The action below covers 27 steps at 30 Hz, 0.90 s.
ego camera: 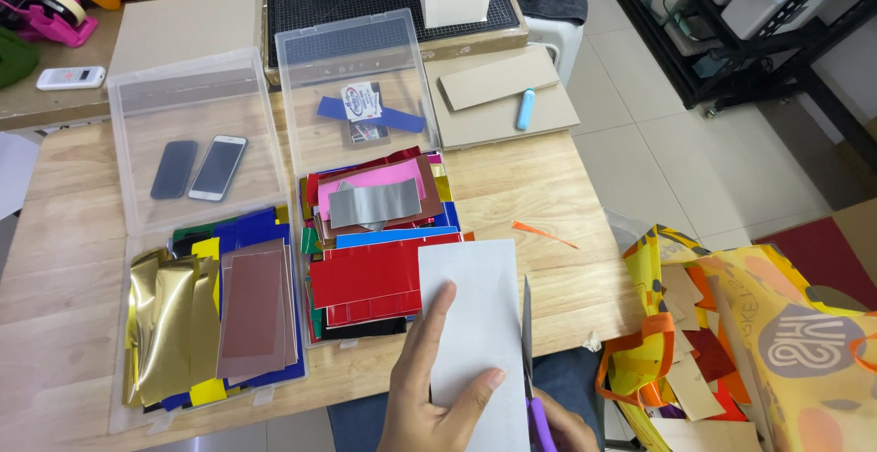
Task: Cutting white strips of material and organizing various colored foil sheets into plastic storage bins on a workbench.
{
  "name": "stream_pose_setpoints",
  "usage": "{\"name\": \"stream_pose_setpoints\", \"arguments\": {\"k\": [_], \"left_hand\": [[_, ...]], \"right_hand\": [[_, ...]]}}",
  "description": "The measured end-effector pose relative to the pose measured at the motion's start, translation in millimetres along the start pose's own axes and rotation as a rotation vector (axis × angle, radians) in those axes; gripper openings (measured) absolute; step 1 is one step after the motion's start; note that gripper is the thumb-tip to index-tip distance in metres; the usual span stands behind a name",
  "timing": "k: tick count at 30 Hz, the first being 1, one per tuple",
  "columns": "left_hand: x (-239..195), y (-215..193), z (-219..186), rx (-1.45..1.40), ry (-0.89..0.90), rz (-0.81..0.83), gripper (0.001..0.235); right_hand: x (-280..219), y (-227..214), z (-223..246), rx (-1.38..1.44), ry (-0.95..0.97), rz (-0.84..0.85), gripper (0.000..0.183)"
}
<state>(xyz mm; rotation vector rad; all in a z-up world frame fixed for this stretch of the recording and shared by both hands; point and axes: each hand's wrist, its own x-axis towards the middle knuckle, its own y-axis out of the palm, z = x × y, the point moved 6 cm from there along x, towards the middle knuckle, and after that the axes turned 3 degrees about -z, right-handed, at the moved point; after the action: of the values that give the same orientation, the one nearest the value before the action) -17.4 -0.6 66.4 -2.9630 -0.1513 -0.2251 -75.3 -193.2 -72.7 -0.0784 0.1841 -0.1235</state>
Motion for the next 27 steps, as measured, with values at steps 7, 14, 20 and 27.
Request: {"name": "stream_pose_setpoints", "arguments": {"k": [7,14,20,27], "left_hand": [[-1.1,0.3,-2.0,-0.045,-0.075,-0.002,0.082],[2.6,0.9,11.9,-0.688,-0.453,0.150,0.100],[-1.0,20.5,36.7,-1.846,-0.580,0.214,0.079],[3.4,15.8,47.8,-1.620,-0.586,0.004,0.061]], "right_hand": [[-1.4,-5.9,-20.6,0.200,0.379,-0.159,0.050],[14.8,4.8,27.2,0.522,-0.098,0.196,0.054],[54.0,10.0,-41.6,0.713,-0.129,0.405,0.057],[38.4,19.1,-4.8,0.559,-0.221,0.448,0.066]]}}
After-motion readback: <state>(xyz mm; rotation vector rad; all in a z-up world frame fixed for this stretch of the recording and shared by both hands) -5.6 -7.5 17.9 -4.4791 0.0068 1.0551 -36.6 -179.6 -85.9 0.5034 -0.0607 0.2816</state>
